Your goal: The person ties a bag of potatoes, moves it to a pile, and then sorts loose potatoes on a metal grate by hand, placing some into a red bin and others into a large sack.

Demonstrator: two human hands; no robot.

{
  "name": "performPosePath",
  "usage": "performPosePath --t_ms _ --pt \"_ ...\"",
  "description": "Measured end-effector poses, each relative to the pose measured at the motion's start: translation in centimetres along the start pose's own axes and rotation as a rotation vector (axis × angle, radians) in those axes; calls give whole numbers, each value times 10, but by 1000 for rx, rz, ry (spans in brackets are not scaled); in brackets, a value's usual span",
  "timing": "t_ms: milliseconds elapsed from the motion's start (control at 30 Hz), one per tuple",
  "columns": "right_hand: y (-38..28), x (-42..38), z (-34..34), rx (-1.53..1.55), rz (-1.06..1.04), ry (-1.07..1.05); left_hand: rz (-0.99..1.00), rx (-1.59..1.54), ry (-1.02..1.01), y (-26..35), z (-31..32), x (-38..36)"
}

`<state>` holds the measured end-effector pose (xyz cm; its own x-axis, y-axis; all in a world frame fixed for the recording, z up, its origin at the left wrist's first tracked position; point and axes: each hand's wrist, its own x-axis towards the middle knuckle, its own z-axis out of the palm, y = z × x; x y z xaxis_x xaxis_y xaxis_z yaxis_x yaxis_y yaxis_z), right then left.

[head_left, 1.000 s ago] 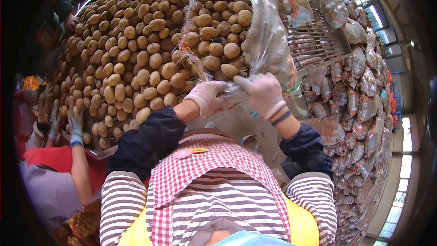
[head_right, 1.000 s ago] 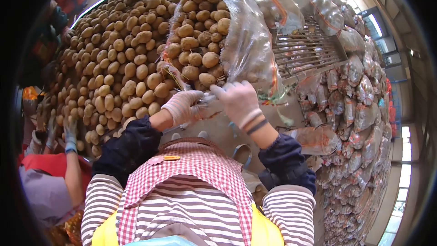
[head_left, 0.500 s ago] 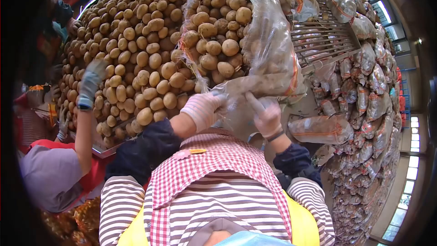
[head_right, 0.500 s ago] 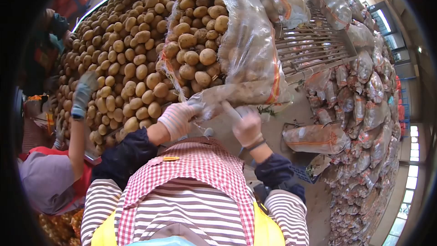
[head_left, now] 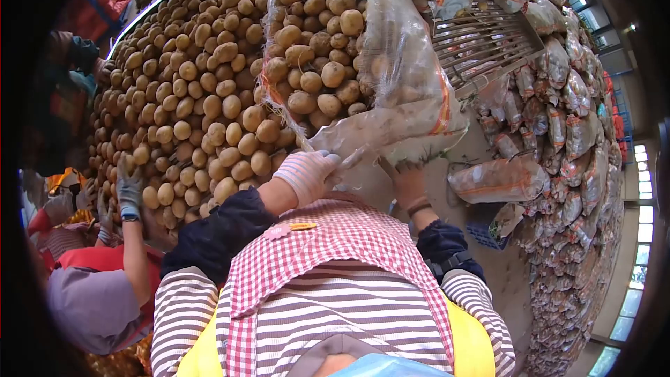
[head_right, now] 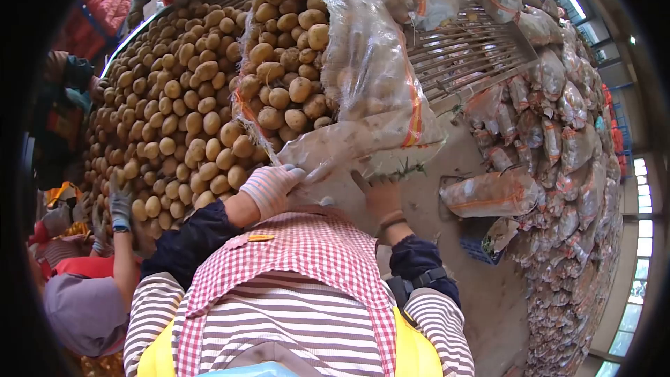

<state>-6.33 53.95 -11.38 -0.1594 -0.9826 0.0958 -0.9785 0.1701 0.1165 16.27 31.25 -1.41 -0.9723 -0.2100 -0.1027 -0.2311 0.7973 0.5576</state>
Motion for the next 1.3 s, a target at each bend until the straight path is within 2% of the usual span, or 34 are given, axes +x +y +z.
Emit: performPosePath --t_ms 67,133,200,267,333,367,400,467,500,533,600,667,733,767,800,867,933,1000,1033,1067,1133,1167,1200,1267,1300 --pt "6 -16 3 5 56 -36 11 -13 4 -3 1 2" --pt "-3 -10 -20 183 31 346 51 -9 24 -7 5 3" --pt "-28 24 -64 205 -17 433 63 -7 27 -5 4 1" --pt "-29 40 -69 225 -77 527 68 -1 39 -4 1 2" --pt "-27 34 -36 194 -49 429 27 -24 27 -4 -1 -3" --pt "-16 14 -21 108 -9 171 25 -27 31 -6 -1 -6" --pt "-6 -5 -12 101 -24 168 33 -37 37 -7 2 -8" --pt "3 -42 -2 -17 201 -213 38 -56 45 -10 5 -9" --pt "3 -47 -5 -22 181 -40 45 -51 51 -12 5 -7" --pt "-2 -39 -19 -20 176 -50 52 -49 47 -11 7 -9" --pt "-25 7 -74 138 12 429 57 -54 47 -14 10 -9" --pt "-43 36 -98 183 -12 485 75 -50 42 -13 9 -7" --pt "-51 45 -99 -120 -20 346 16 -96 52 -11 5 -10" --pt "-36 33 -65 135 5 314 15 -95 49 -13 6 -13" --pt "-18 15 -41 132 -4 310 13 -93 58 -15 10 -14" --pt "5 -27 -16 -57 114 -63 2 -106 83 -20 14 -15" --pt "0 -25 -35 -14 135 -63 32 -140 120 -24 16 -14" --pt "-22 4 -75 46 7 295 16 -132 108 -24 18 -15" --pt "-35 27 -103 112 -35 358 2 -115 104 -23 17 -12" --pt "-38 35 -100 109 -26 363 10 -109 101 -23 16 -11" --pt "-39 44 -90 -56 -91 223 12 -194 146 -21 15 -16" --pt "-25 36 -61 101 -104 309 16 -194 143 -23 16 -20" --pt "-11 21 -39 92 -100 308 -17 -177 112 -25 19 -22" --pt "23 -18 -12 30 151 -209 -28 -173 96 -30 23 -24" --pt "36 -39 -4 3 305 -234 -15 -246 168 -35 24 -29"
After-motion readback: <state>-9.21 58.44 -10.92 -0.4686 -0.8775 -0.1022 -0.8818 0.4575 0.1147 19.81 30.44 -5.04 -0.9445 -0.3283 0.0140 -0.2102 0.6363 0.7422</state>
